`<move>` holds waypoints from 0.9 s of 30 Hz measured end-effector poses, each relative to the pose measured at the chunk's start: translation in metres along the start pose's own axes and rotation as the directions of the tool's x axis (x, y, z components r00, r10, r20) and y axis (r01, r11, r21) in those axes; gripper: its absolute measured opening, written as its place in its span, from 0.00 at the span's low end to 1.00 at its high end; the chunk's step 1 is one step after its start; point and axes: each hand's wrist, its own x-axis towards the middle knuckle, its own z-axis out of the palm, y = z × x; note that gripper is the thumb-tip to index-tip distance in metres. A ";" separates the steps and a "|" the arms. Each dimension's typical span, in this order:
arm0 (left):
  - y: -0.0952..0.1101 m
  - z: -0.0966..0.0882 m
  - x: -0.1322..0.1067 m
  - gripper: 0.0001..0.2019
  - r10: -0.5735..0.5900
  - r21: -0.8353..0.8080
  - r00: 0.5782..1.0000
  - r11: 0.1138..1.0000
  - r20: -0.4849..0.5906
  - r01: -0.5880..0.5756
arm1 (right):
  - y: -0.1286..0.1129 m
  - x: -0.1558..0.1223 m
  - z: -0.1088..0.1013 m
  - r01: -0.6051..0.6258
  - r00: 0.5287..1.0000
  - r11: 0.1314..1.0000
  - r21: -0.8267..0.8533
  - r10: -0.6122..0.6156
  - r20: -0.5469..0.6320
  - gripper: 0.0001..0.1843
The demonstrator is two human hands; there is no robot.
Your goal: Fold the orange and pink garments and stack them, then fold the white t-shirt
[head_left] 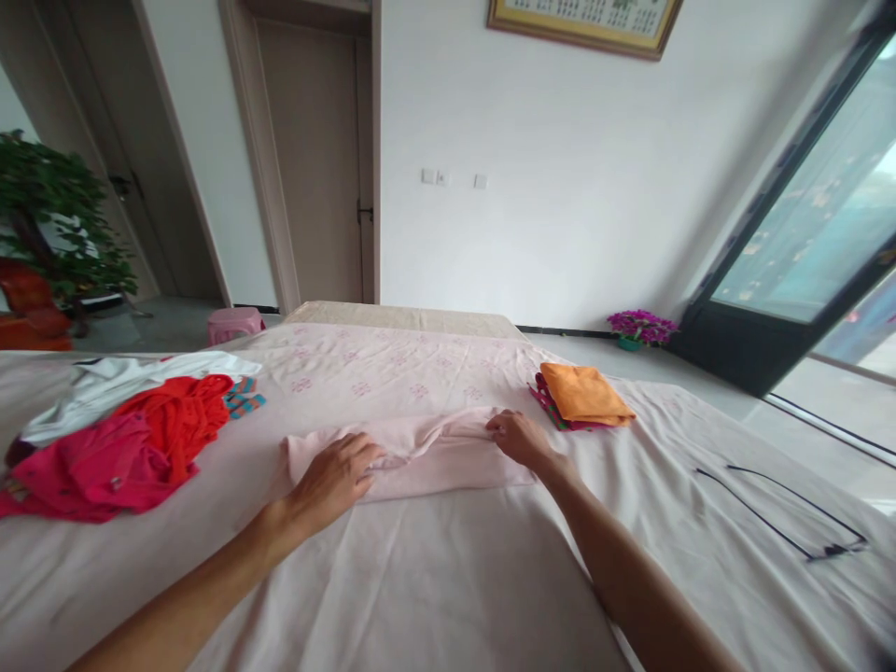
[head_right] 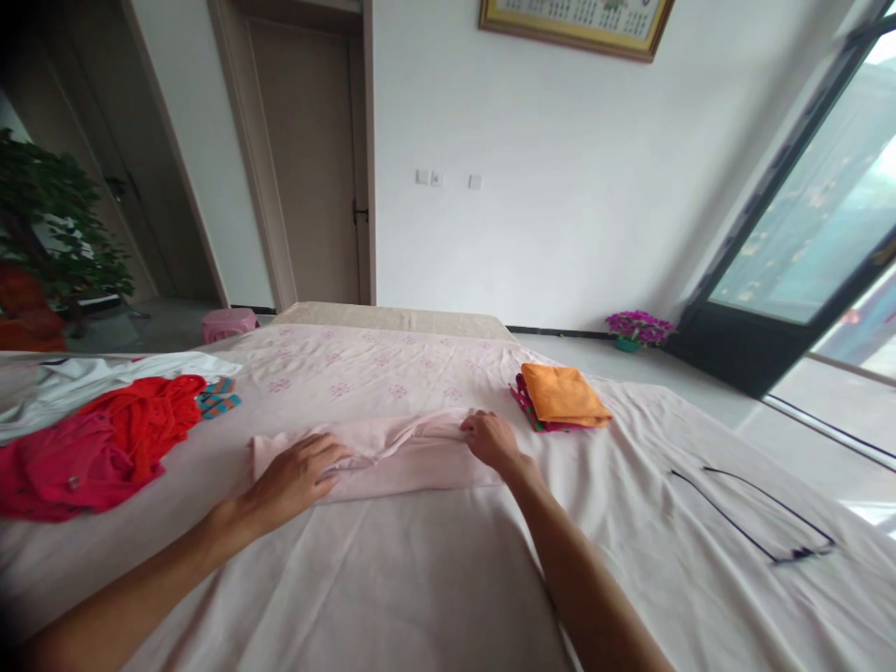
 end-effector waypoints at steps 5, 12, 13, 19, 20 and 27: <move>0.002 0.021 0.020 0.12 -0.059 0.084 0.998 0.995 -0.026 0.061 | -0.004 -0.001 0.003 0.092 0.994 0.996 -0.011 -0.092 0.053 0.21; -0.010 0.034 0.023 0.09 -0.204 -0.066 0.961 0.979 -0.185 0.195 | -0.002 -0.008 0.006 0.018 0.985 1.000 0.000 -0.018 -0.170 0.14; -0.011 0.034 0.022 0.08 -0.216 -0.090 0.955 0.975 -0.202 0.201 | 0.000 -0.008 0.005 0.000 0.975 1.000 0.027 0.006 -0.223 0.14; -0.006 0.031 0.018 0.06 -0.146 -0.125 0.965 0.985 -0.217 0.121 | 0.012 -0.008 -0.007 -0.017 0.944 0.996 0.090 0.046 -0.326 0.13; -0.004 0.030 0.017 0.06 -0.111 -0.120 0.975 0.989 -0.192 0.089 | 0.014 -0.009 -0.007 -0.036 0.958 0.997 0.068 0.054 -0.281 0.12; -0.007 0.019 0.018 0.16 -0.239 -0.205 0.960 0.957 -0.149 0.207 | 0.004 -0.009 -0.004 -0.143 0.968 0.990 0.019 0.143 -0.207 0.14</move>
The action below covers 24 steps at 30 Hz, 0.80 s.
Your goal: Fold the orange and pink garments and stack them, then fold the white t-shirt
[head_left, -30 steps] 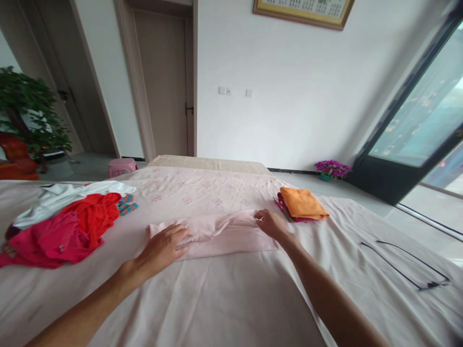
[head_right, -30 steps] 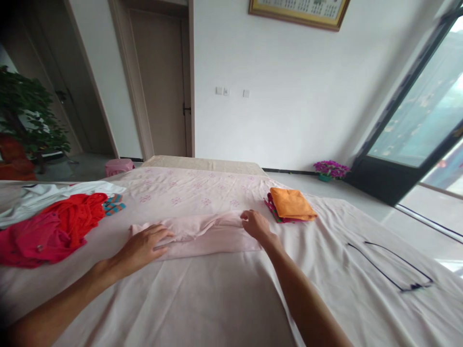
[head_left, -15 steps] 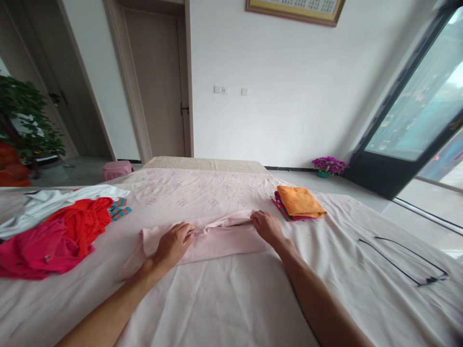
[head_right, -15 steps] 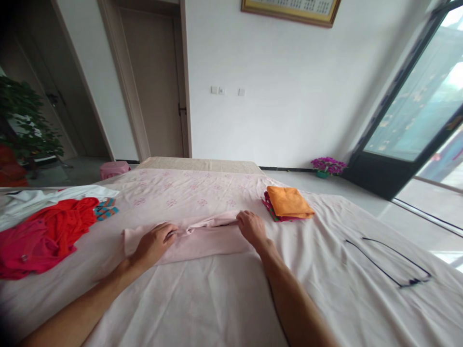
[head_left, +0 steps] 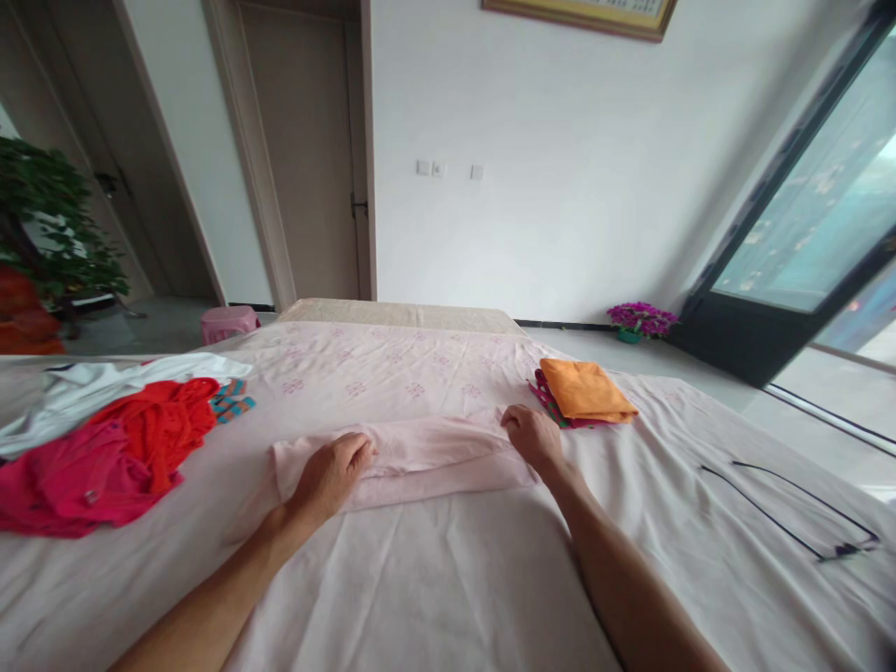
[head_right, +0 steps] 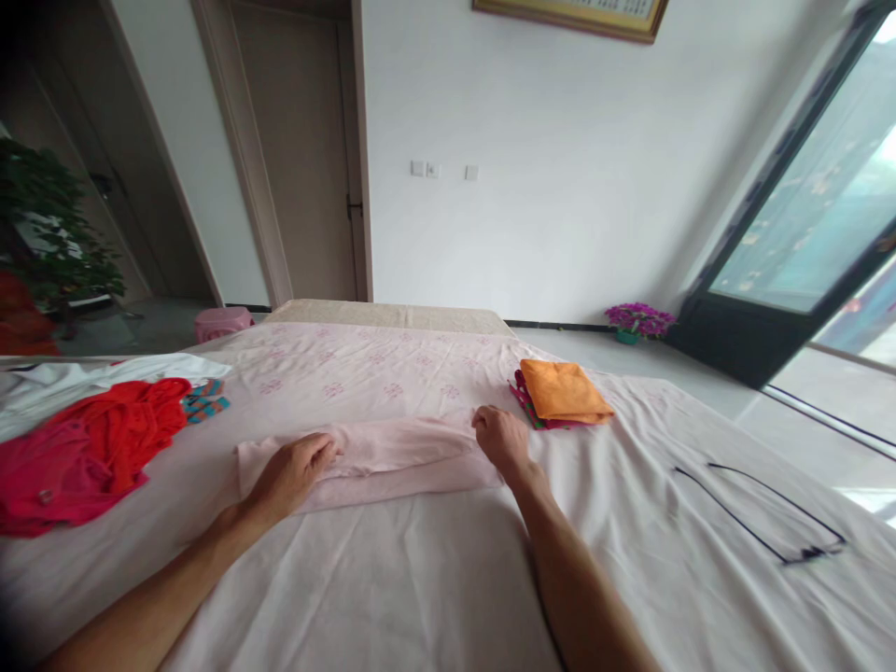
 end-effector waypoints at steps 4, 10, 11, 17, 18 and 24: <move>-0.014 -0.005 0.003 0.16 0.010 0.067 0.993 0.998 -0.118 -0.002 | -0.016 -0.004 0.015 0.279 0.960 0.957 0.081 -0.279 -0.015 0.19; -0.054 0.003 -0.018 0.27 -0.130 0.426 0.988 0.892 -0.080 0.152 | -0.016 -0.011 0.052 0.399 0.906 0.917 -0.016 -0.391 0.162 0.29; -0.061 0.003 -0.020 0.29 -0.147 0.459 0.988 0.875 -0.051 0.154 | -0.014 -0.011 0.056 0.390 0.909 0.920 -0.031 -0.380 0.171 0.30; -0.097 -0.014 -0.018 0.27 -0.242 0.506 0.970 0.833 -0.033 0.225 | -0.011 -0.009 0.058 0.357 0.923 0.932 -0.063 -0.342 0.175 0.30; -0.102 -0.017 -0.017 0.26 -0.254 0.505 0.966 0.828 -0.048 0.243 | -0.012 -0.009 0.057 0.355 0.924 0.933 -0.063 -0.340 0.172 0.30; -0.114 -0.026 -0.015 0.22 -0.256 0.542 0.962 0.796 -0.098 0.268 | -0.012 -0.012 0.056 0.338 0.936 0.939 -0.064 -0.327 0.132 0.28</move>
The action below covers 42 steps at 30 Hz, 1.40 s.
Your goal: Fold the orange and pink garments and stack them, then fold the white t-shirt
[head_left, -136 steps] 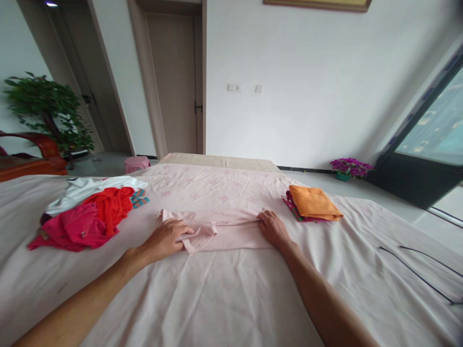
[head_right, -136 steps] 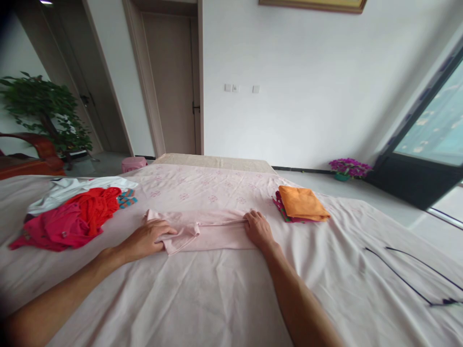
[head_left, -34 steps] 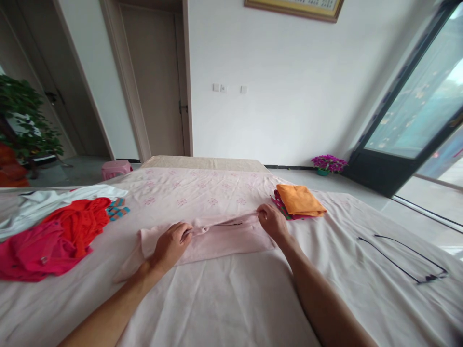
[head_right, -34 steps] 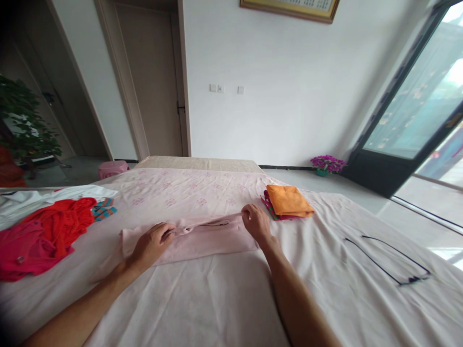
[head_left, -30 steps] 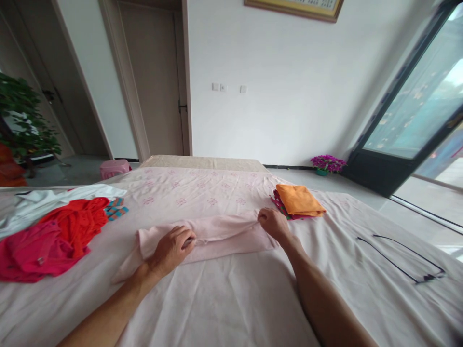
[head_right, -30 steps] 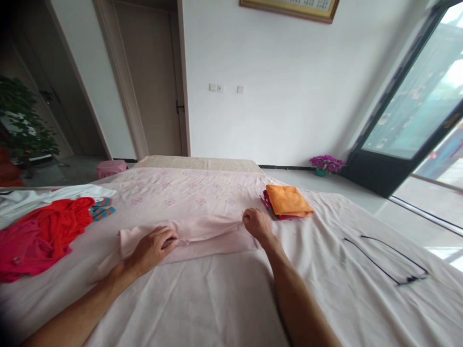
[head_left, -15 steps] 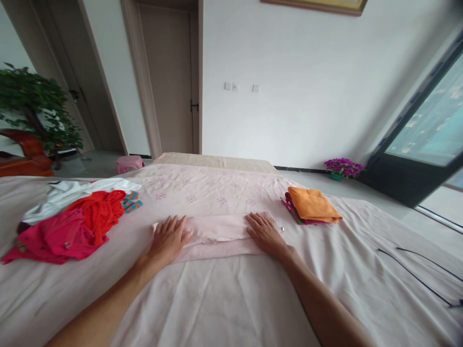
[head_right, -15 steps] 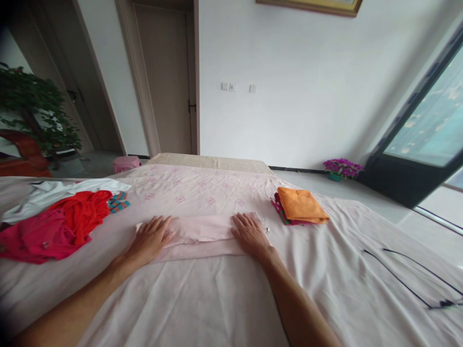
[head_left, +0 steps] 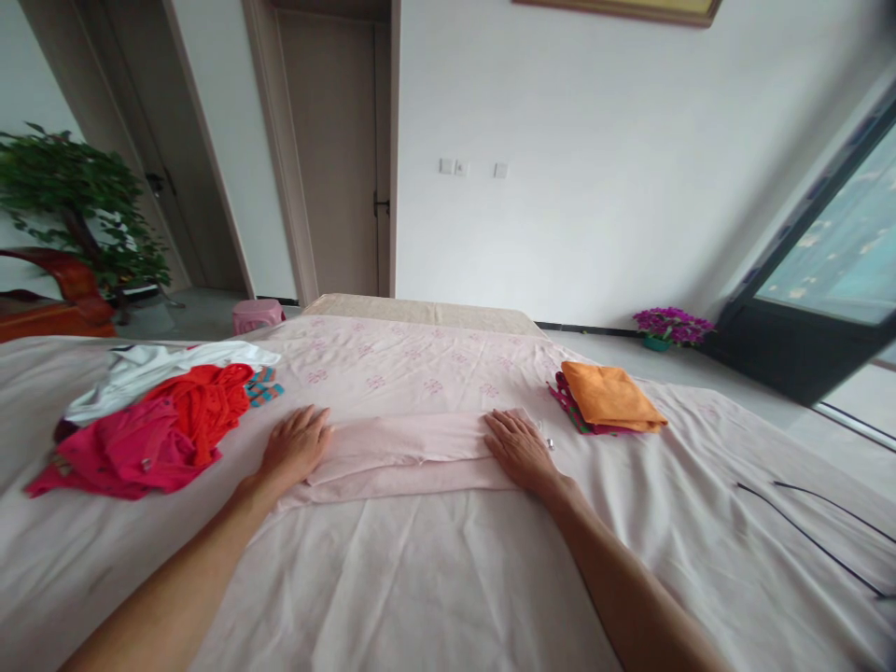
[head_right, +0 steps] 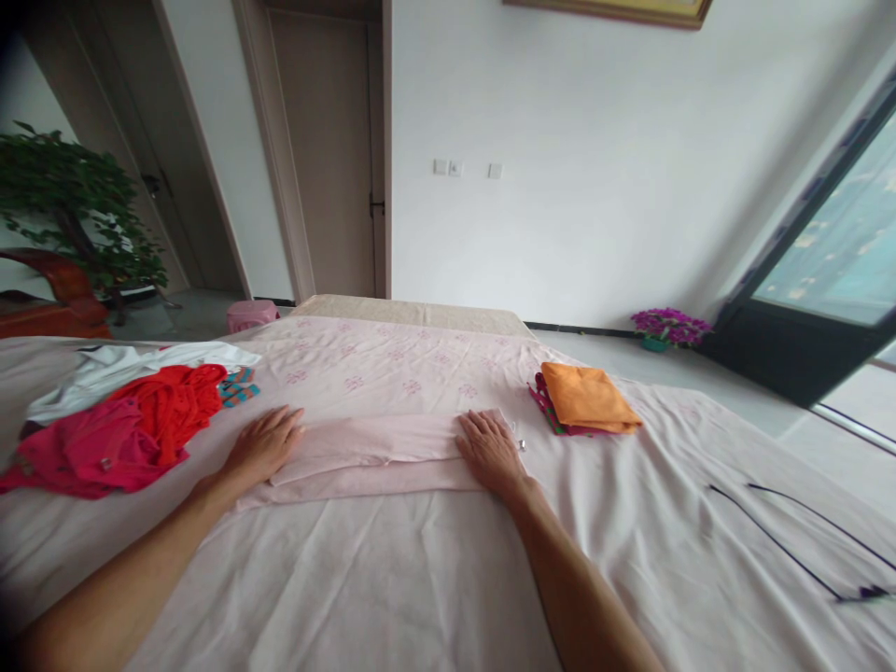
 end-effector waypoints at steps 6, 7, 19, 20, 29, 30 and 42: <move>0.005 -0.015 -0.003 0.20 0.004 -0.057 0.991 0.998 -0.136 -0.012 | 0.000 -0.003 -0.007 -0.140 0.988 0.990 0.020 0.141 -0.067 0.25; 0.007 -0.019 -0.004 0.19 0.042 -0.091 0.985 0.994 -0.168 -0.058 | 0.001 -0.003 -0.008 -0.180 0.980 0.983 0.025 0.182 -0.075 0.24; 0.029 -0.049 -0.018 0.11 0.184 -0.370 0.981 0.917 0.068 -0.147 | 0.006 -0.005 -0.007 -0.371 0.926 0.929 0.014 0.371 -0.064 0.24; 0.030 -0.052 -0.018 0.10 0.216 -0.373 0.970 0.914 0.110 -0.161 | 0.007 -0.005 -0.007 -0.378 0.923 0.926 0.016 0.378 -0.064 0.24; 0.034 -0.075 -0.026 0.15 0.327 -0.239 0.897 0.935 0.298 -0.261 | 0.007 -0.005 -0.011 -0.393 0.919 0.919 0.009 0.393 -0.021 0.24; 0.034 -0.075 -0.026 0.16 0.301 -0.202 0.901 0.948 0.314 -0.246 | 0.007 -0.005 -0.011 -0.391 0.920 0.920 0.008 0.391 -0.016 0.24; 0.035 -0.063 -0.029 0.19 0.155 0.062 0.953 0.982 0.258 -0.177 | 0.001 -0.006 -0.020 -0.395 0.919 0.919 0.008 0.395 0.004 0.23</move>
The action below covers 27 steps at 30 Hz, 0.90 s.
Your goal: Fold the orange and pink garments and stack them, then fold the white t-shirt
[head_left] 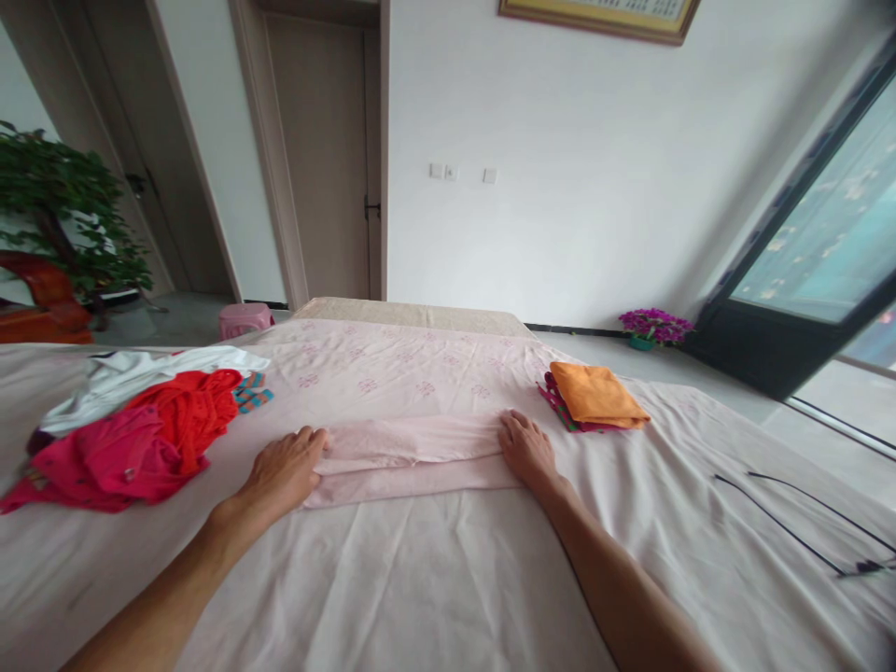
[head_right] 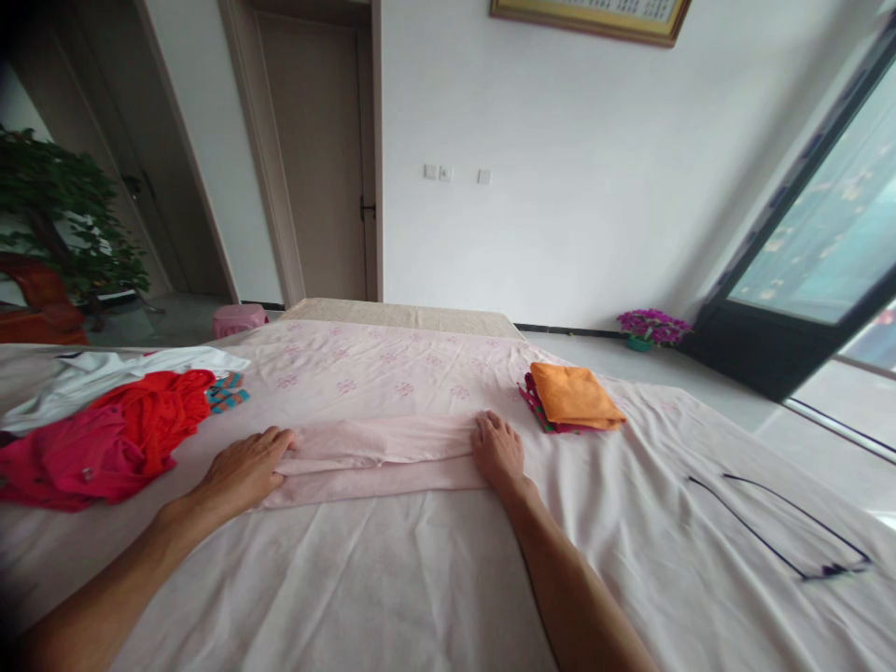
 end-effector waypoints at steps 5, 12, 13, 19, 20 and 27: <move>-0.004 0.003 0.004 0.13 -0.054 0.007 0.999 0.999 -0.005 0.054 | 0.000 0.000 -0.001 0.002 1.000 1.000 0.011 -0.002 0.003 0.24; -0.014 0.014 0.009 0.14 -0.045 -0.095 0.995 0.995 -0.089 0.037 | 0.002 0.000 0.000 0.012 1.000 1.000 0.027 -0.012 -0.002 0.23; -0.014 0.014 0.009 0.14 -0.048 -0.107 0.994 0.994 -0.097 0.038 | 0.002 0.000 0.000 0.015 1.000 0.999 0.030 -0.015 -0.006 0.23; -0.012 0.010 0.008 0.14 -0.071 -0.103 0.990 0.993 -0.124 0.058 | 0.001 -0.001 -0.002 0.032 0.999 0.999 0.042 -0.032 -0.006 0.22; -0.011 0.009 0.008 0.14 -0.072 -0.097 0.989 0.993 -0.130 0.060 | 0.001 -0.001 -0.002 0.032 0.999 0.999 0.044 -0.031 -0.006 0.22; -0.013 0.013 0.009 0.17 -0.068 -0.123 0.993 0.991 -0.101 0.055 | 0.002 -0.001 -0.001 0.055 0.998 0.996 0.066 -0.054 -0.027 0.21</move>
